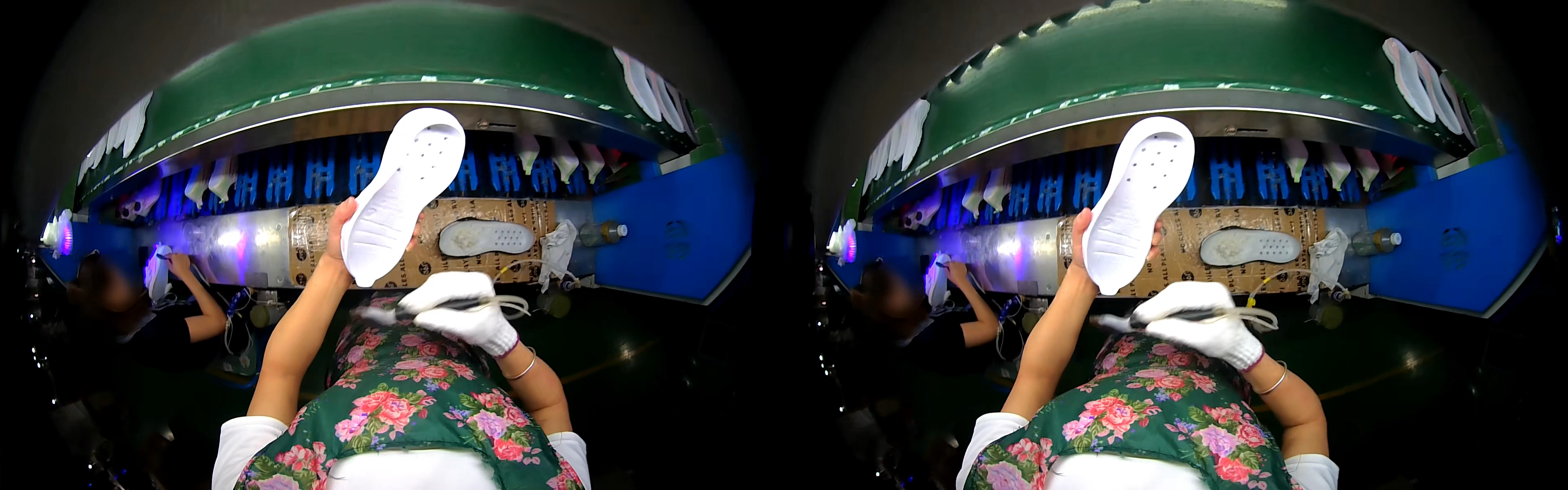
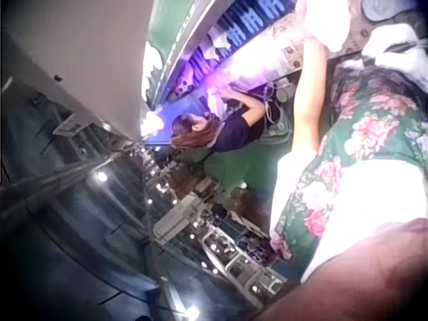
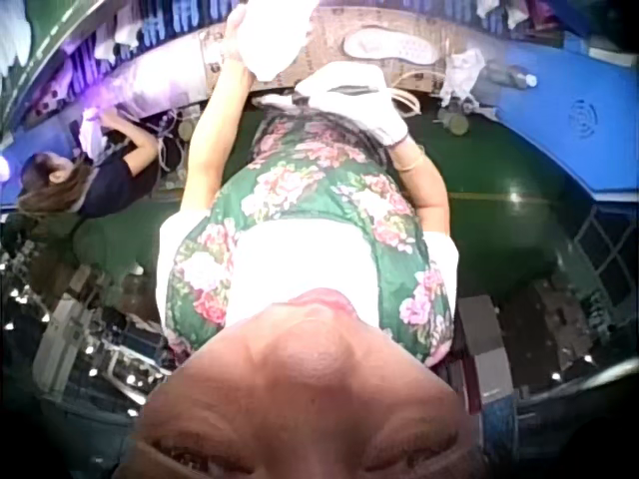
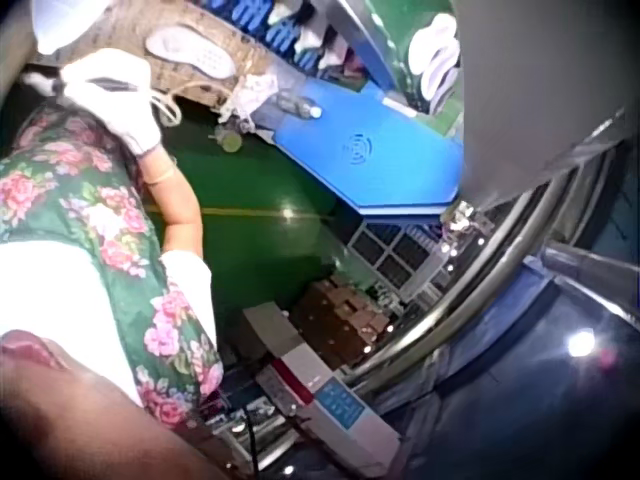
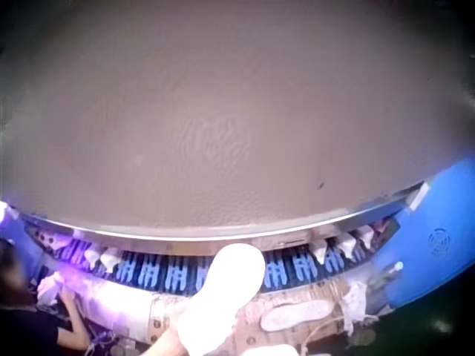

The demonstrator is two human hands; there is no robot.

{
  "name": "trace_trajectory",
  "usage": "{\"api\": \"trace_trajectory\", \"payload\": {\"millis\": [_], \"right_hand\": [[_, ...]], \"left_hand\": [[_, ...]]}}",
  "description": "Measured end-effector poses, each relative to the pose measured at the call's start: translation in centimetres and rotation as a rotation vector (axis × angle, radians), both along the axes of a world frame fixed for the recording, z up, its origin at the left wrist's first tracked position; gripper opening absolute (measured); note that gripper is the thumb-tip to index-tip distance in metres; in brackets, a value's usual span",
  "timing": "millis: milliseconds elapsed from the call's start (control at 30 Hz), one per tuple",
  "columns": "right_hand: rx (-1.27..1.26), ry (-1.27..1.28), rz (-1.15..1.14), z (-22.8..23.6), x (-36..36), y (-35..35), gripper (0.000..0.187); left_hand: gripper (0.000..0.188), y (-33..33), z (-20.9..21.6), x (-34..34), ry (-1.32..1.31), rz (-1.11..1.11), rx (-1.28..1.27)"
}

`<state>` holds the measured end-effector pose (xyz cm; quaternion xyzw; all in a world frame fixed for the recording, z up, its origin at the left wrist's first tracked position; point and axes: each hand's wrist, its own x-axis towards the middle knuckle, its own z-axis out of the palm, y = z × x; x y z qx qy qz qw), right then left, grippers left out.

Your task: The person applies adhesive to shoe soles using a brush applicator and places the soles onto an overhead conveyor belt.

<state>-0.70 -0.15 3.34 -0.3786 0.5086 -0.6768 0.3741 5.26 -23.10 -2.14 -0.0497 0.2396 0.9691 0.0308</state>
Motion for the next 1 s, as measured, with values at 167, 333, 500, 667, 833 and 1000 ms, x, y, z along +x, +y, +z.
{"api": "trace_trajectory", "payload": {"millis": [167,333,500,667,833,1000], "right_hand": [[-0.167,-0.559,-0.296,-3.4,-1.5,3.2,0.018],[-0.094,-0.722,-0.547,-7.0,-0.2,6.3,0.018],[-0.164,-0.869,-0.795,-10.0,1.4,8.3,0.018],[-0.206,-0.912,-0.935,-10.7,1.9,9.8,0.019],[-0.411,-0.950,-0.934,-9.9,0.3,11.6,0.019],[-0.703,-0.957,-0.634,-4.8,-2.2,12.5,0.022]], "left_hand": [[0.094,-0.4,0.9,-1.1,0.067,-0.029,-0.221],[0.096,-0.3,1.3,-1.7,0.087,-0.090,-0.194],[0.100,0.7,2.5,-2.8,0.036,-0.144,-0.302],[0.101,1.8,3.6,-3.5,0.007,-0.198,-0.327],[0.101,3.0,3.6,-3.4,0.014,-0.246,-0.283],[0.101,4.1,3.5,-3.0,-0.062,-0.267,-0.298]]}}
